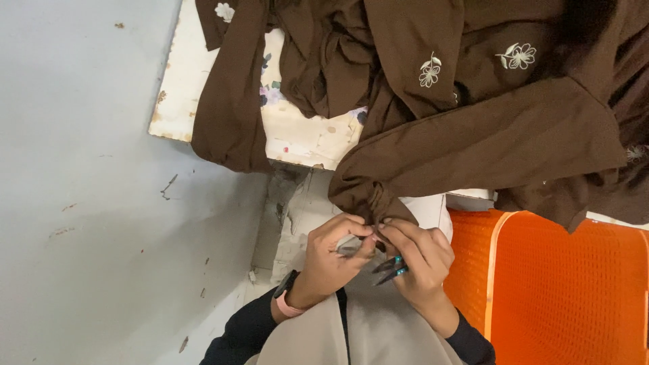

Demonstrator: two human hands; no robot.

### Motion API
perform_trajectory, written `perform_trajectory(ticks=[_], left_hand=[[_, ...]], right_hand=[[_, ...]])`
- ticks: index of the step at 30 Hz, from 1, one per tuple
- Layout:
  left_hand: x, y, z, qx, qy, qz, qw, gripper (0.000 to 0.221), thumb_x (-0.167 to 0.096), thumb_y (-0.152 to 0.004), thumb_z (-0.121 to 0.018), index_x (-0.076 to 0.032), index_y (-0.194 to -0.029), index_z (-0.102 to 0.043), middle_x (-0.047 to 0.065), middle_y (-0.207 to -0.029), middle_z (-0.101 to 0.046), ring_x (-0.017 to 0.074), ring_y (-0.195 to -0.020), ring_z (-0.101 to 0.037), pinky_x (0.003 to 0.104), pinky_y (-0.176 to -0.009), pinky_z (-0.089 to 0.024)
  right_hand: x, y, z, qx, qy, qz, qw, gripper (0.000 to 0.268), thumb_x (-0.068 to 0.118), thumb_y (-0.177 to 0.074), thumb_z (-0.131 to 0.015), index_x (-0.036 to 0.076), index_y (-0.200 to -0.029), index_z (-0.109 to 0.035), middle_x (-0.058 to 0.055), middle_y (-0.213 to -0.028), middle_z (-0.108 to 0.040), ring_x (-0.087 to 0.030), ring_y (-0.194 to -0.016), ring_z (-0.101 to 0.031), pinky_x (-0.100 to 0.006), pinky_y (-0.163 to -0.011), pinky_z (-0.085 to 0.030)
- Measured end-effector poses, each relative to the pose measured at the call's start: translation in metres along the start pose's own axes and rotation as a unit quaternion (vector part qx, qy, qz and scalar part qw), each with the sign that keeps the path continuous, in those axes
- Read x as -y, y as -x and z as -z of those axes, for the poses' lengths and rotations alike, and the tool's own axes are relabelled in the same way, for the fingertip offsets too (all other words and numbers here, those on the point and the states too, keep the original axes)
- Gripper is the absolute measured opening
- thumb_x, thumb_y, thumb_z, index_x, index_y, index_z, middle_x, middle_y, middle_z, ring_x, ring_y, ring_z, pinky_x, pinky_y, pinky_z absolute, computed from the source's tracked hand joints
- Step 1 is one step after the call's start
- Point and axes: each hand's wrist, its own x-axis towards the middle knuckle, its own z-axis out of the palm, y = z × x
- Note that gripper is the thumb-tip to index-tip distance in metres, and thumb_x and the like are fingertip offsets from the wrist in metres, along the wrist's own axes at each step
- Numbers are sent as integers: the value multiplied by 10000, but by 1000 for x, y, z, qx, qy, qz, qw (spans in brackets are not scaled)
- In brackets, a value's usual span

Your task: Trimming loose threads from brown garments using thread snips in a factory setting.

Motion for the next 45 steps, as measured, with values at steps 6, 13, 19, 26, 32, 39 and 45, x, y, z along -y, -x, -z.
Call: perform_trajectory(ticks=[6,13,19,26,32,39,45], left_hand=[[21,10,-2,13,-60,-96,993,75,-58,-813,-550,-53,-753,-505,52,-739,-541,155,-606,-508,252,-567,-423],[13,13,-1,18,26,58,998,270,12,-705,-598,-82,-782,-357,44,-688,-499,129,-625,-531,221,-558,-432],[6,11,4,44,0,174,984,198,-74,-707,-600,-87,-792,-422,18,-710,-538,115,-647,-573,215,-608,-463],[22,19,19,153,-88,14,984,155,-131,-847,-491,-13,-946,-503,105,-901,-602,194,-785,-632,259,-662,-513],[25,15,25,142,-193,-161,957,310,54,-857,-364,-87,-1081,-527,-28,-963,-621,116,-825,-602,240,-712,-408],[31,23,23,115,-231,-228,939,278,29,-811,-510,-96,-1059,-506,25,-900,-591,155,-833,-584,266,-691,-422],[23,18,16,96,-217,-200,951,248,-21,-842,-488,-94,-1072,-546,10,-839,-613,158,-775,-569,281,-706,-472]], right_hand=[[4,-2,8,74,-14,-46,996,121,4,-805,-483,12,-839,-599,-83,-840,-618,-138,-721,-595,-234,-566,-323],[-3,-1,13,122,18,37,992,141,-37,-810,-451,17,-869,-567,-80,-850,-624,-115,-575,-513,-241,-469,-251],[-2,3,12,98,101,103,985,119,12,-828,-506,39,-842,-621,-46,-774,-633,-62,-481,-478,-220,-481,-253],[-3,9,14,124,141,83,979,136,-11,-823,-514,73,-855,-616,-4,-770,-598,-70,-499,-452,-228,-502,-256],[-10,17,15,189,45,25,981,73,102,-826,-514,110,-841,-585,35,-649,-480,-87,-438,-394,-221,-489,-244],[-5,27,10,171,15,-41,984,222,-62,-731,-467,92,-852,-571,23,-699,-506,-113,-511,-406,-235,-485,-294],[-6,24,7,94,143,97,980,217,-64,-756,-476,99,-790,-617,9,-687,-565,-112,-475,-395,-241,-471,-236]])
